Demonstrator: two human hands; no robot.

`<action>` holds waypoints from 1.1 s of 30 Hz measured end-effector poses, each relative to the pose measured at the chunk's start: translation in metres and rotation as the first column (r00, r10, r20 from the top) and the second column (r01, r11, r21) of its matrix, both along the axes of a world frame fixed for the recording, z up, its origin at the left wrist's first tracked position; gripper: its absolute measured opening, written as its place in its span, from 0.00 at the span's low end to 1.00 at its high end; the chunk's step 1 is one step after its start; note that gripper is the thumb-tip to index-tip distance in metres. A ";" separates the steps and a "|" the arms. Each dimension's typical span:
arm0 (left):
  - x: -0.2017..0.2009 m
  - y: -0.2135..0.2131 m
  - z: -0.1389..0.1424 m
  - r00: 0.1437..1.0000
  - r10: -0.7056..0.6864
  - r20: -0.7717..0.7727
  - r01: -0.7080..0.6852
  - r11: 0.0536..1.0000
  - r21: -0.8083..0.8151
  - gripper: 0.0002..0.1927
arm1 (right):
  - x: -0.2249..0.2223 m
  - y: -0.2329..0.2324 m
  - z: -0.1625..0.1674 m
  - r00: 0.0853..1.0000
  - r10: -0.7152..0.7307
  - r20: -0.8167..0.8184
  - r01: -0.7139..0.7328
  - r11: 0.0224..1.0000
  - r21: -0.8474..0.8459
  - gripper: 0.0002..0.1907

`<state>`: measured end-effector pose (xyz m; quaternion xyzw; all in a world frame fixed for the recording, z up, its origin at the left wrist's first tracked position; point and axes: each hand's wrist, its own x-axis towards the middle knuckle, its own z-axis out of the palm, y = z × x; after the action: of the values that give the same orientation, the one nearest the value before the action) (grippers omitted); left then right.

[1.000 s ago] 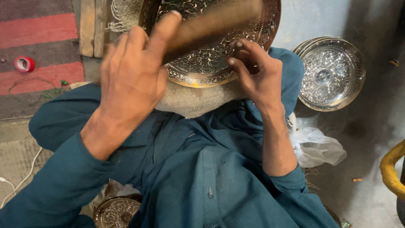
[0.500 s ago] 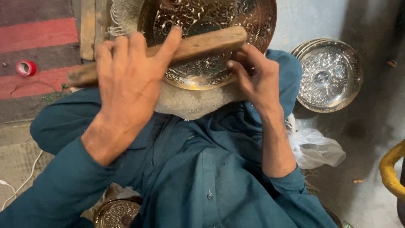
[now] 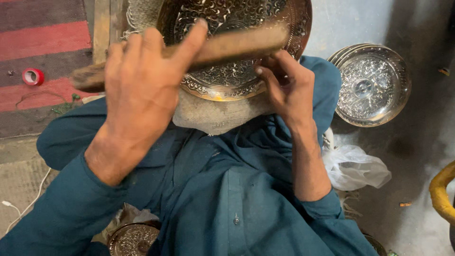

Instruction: The person sits cross-legged on the floor hammering an ornate brass tray that rests on a cloth-covered sandbag, using a wooden mallet to work the embossed surface. They occasionally reposition the tray, hold a small tool against its edge, and lift the tray by a string to check it before resuming hammering.

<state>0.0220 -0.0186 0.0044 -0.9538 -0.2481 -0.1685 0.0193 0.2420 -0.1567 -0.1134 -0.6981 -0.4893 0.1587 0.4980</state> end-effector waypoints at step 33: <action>-0.009 -0.009 -0.028 0.998 0.028 -0.053 -0.027 0.999 0.019 0.43 | 0.010 0.003 0.005 0.998 0.015 0.065 -0.017 0.999 0.031 0.17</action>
<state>0.0135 -0.0275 -0.0238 -0.9542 -0.2592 -0.1448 0.0372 0.2524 -0.1536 -0.1085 -0.6909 -0.5134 0.1323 0.4916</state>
